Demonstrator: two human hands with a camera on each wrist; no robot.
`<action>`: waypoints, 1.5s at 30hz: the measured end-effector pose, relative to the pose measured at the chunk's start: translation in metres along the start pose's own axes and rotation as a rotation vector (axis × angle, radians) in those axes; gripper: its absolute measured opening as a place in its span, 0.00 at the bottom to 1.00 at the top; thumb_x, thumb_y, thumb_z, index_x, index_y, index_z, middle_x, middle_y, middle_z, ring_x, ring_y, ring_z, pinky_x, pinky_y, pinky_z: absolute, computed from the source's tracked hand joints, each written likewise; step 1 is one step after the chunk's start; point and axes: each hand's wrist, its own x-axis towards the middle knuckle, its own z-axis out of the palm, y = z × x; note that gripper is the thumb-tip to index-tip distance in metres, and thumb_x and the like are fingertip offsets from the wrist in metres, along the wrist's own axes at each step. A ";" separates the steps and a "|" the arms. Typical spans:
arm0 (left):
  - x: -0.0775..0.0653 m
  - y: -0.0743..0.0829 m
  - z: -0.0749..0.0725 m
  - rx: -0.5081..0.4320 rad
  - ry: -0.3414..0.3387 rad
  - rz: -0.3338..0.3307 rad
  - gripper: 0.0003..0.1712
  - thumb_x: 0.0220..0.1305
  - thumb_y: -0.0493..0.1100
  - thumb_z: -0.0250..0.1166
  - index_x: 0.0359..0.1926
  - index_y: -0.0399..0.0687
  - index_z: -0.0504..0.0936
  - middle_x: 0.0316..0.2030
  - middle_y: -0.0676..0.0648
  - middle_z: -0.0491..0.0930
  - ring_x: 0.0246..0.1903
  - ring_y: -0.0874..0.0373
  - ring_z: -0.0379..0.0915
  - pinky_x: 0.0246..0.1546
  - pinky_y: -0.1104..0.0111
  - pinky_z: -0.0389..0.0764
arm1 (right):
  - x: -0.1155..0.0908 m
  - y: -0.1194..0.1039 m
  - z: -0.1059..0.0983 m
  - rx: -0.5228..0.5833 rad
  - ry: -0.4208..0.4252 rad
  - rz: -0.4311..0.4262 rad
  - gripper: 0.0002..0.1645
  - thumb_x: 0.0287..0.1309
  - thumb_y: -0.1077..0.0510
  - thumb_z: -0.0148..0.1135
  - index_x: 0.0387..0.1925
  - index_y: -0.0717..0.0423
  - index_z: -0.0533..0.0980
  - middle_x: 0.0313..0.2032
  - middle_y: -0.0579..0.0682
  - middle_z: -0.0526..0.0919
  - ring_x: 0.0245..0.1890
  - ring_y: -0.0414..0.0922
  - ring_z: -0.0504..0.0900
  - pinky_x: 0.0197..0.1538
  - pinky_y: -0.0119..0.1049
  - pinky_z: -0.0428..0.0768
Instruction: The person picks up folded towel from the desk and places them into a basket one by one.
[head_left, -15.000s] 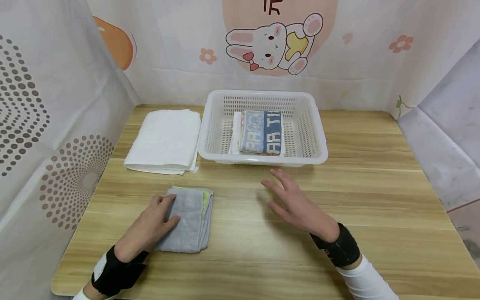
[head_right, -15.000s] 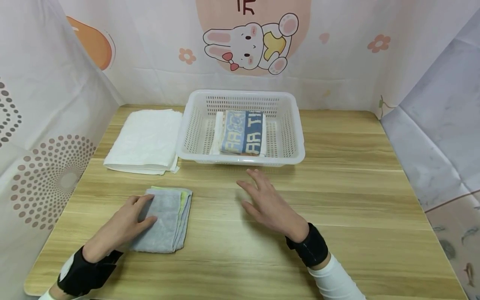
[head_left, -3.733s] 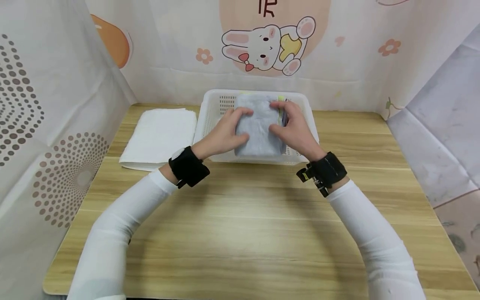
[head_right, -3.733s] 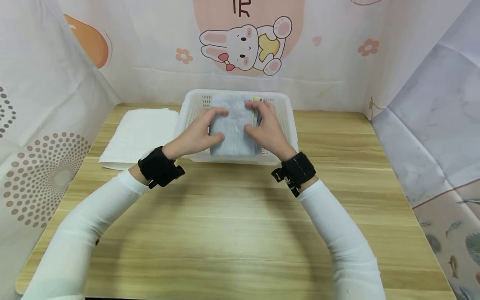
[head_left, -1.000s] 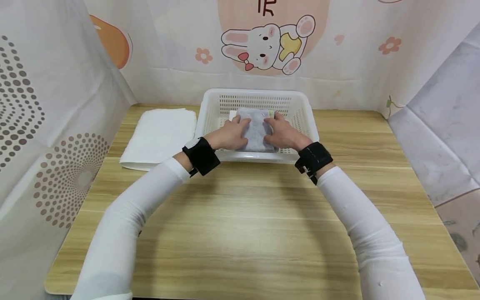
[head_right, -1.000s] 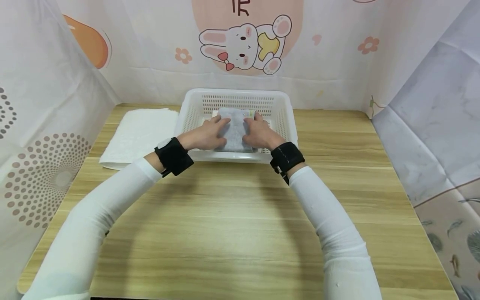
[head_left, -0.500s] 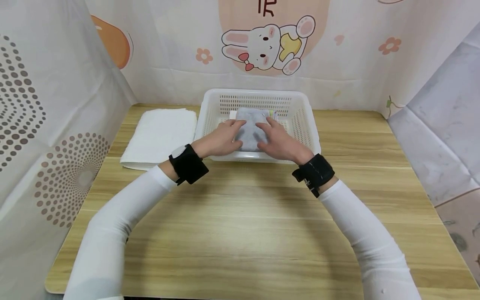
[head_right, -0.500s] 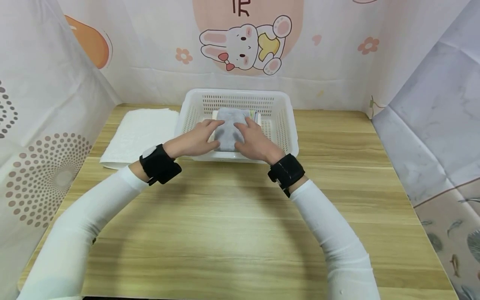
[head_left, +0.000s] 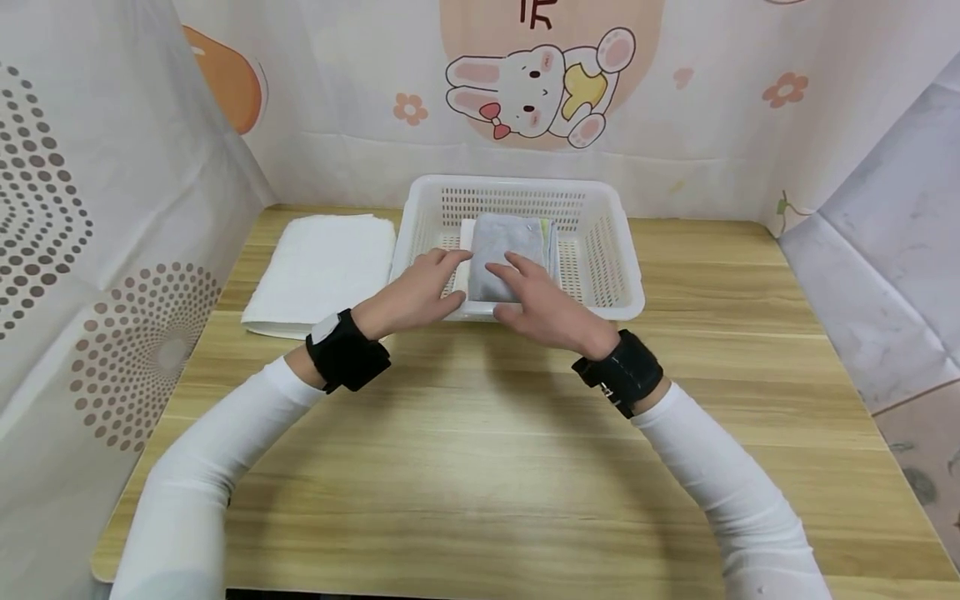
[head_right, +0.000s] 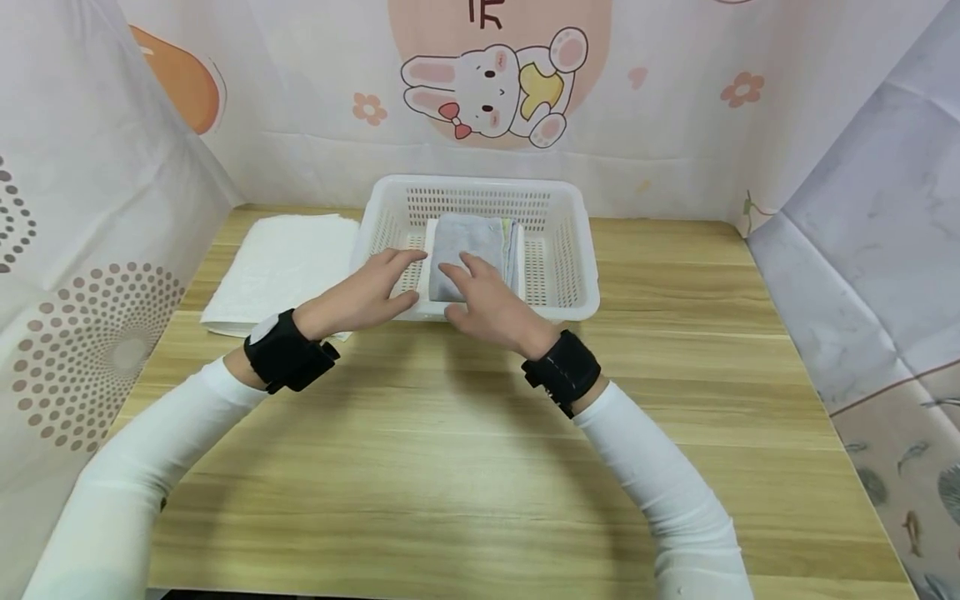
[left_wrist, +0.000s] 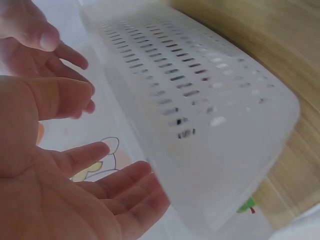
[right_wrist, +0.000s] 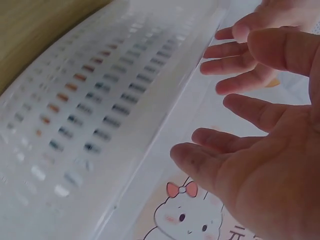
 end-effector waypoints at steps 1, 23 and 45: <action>-0.002 -0.001 0.000 0.001 0.003 0.000 0.33 0.72 0.42 0.54 0.74 0.38 0.57 0.67 0.31 0.62 0.65 0.37 0.61 0.63 0.50 0.67 | -0.001 -0.002 0.001 0.002 0.001 -0.007 0.37 0.66 0.58 0.56 0.74 0.61 0.59 0.74 0.69 0.50 0.75 0.62 0.49 0.72 0.57 0.56; -0.040 -0.046 0.001 -0.041 0.195 0.102 0.16 0.71 0.35 0.55 0.56 0.35 0.75 0.60 0.33 0.68 0.62 0.37 0.62 0.62 0.48 0.64 | -0.006 -0.032 0.031 -0.031 0.070 -0.256 0.30 0.63 0.62 0.61 0.66 0.66 0.68 0.65 0.67 0.64 0.65 0.60 0.66 0.66 0.51 0.67; -0.054 -0.074 -0.002 -0.088 0.262 -0.050 0.27 0.73 0.38 0.53 0.69 0.35 0.62 0.65 0.30 0.60 0.60 0.39 0.63 0.59 0.49 0.67 | -0.001 -0.062 0.058 -0.057 0.091 -0.371 0.26 0.63 0.62 0.61 0.62 0.63 0.71 0.64 0.67 0.66 0.70 0.63 0.61 0.72 0.50 0.59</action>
